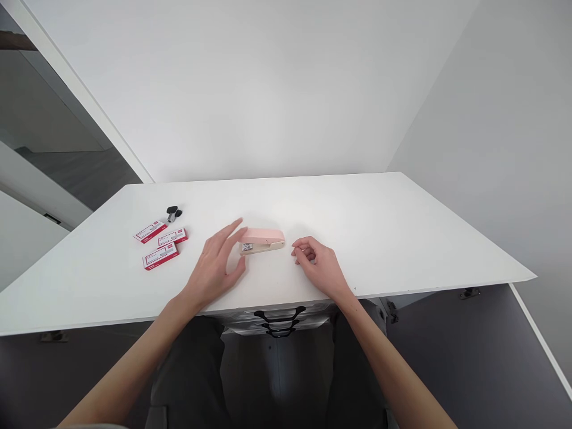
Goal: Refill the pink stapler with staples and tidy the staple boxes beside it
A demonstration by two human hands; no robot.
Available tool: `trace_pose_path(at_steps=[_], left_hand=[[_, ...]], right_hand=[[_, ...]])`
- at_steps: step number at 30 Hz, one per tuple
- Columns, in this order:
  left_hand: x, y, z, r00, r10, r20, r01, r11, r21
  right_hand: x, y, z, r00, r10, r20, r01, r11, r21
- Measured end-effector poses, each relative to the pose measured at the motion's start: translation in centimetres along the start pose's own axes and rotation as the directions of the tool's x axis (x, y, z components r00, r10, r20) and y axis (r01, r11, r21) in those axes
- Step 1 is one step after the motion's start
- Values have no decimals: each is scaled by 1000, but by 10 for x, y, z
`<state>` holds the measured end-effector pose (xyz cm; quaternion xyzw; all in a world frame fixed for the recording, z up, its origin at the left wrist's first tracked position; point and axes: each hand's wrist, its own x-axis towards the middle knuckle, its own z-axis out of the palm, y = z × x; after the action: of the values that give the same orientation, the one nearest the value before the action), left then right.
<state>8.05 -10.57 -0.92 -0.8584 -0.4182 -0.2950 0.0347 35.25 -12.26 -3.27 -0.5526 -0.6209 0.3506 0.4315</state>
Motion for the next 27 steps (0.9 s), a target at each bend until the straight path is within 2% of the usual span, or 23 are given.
trace_pose_path(at_steps=[4,7,9,12,16,18,22,24,27], left_hand=[[-21,-25,-22,984,-143,-107,156,981,118],[-45,-48,-44,926,-337,-172,368,908,199],[-61,-62,-58,878,-448,-170,477,849,227],[-80,-77,-73,819,-558,-136,573,779,256],[-91,-85,-82,784,-613,-100,616,747,250],[-92,-83,-81,795,-596,-111,603,759,247],[-83,-69,-66,875,-456,-161,482,845,231],[-69,-59,-54,904,-409,-124,426,887,177],[-35,-49,-30,926,-377,-30,378,922,88]], right_hand=[[1,-2,1,1000,-13,-22,10,993,-117],[6,-4,5,997,-70,30,75,971,-228],[14,-4,10,990,-119,80,138,944,-301],[31,-3,19,972,-191,135,227,908,-352],[55,-1,25,956,-204,211,264,912,-313],[64,1,24,962,-190,195,236,938,-254],[77,6,18,994,-88,71,94,991,-92],[81,8,16,999,-31,18,31,999,-30],[87,10,13,997,27,-66,-30,998,-50]])
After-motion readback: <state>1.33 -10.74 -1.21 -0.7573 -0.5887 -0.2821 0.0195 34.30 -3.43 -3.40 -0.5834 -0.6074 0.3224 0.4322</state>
